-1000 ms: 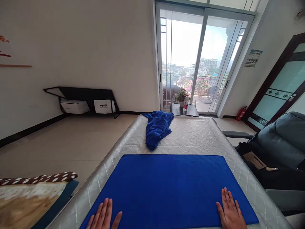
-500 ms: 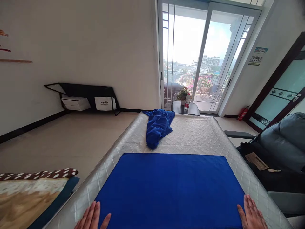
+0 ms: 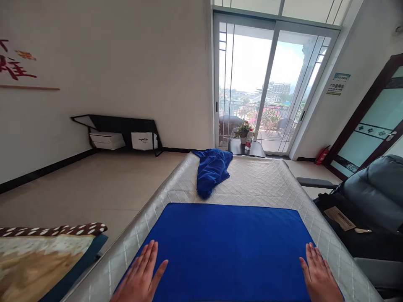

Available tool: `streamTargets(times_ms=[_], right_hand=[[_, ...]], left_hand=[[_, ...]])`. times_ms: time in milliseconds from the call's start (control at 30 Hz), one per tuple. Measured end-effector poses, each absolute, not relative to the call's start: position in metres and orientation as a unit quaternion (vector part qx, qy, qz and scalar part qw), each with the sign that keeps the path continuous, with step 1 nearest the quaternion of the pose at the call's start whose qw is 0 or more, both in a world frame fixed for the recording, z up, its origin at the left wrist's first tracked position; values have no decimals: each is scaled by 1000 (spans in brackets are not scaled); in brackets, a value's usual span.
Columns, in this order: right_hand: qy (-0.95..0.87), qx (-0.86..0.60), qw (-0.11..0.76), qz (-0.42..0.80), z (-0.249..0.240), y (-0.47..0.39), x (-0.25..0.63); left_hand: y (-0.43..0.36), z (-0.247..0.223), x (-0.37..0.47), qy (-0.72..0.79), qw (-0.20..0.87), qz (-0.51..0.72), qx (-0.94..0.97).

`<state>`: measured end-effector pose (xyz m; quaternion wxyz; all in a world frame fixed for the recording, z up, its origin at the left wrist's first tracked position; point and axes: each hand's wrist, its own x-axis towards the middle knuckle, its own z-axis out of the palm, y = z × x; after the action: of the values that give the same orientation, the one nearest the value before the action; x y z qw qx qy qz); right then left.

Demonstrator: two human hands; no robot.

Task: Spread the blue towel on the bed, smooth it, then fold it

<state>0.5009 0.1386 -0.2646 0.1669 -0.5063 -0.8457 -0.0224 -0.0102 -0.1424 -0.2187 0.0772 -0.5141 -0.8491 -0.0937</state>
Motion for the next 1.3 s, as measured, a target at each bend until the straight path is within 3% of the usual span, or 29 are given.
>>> streamTargets(times_ms=[100, 200, 367, 567, 1067, 1300], right_hand=[[-856, -505, 101, 46, -215, 129, 415], [-905, -407, 79, 91, -181, 112, 340], [-944, -306, 53, 111, -194, 96, 282], [-949, -292, 61, 103, -224, 98, 282], [-923, -355, 26, 147, -210, 110, 297], [-898, -413, 14, 152, -218, 145, 365]], left_hand=[[-79, -187, 32, -815, 6, -91, -572], [-26, -174, 72, -724, -39, -102, -681], [10, -194, 106, -661, -22, -110, -742], [9, -216, 107, -654, -5, -103, -750], [4, -220, 96, -685, -2, -110, -720], [-29, -209, 37, -758, -80, -69, -644]])
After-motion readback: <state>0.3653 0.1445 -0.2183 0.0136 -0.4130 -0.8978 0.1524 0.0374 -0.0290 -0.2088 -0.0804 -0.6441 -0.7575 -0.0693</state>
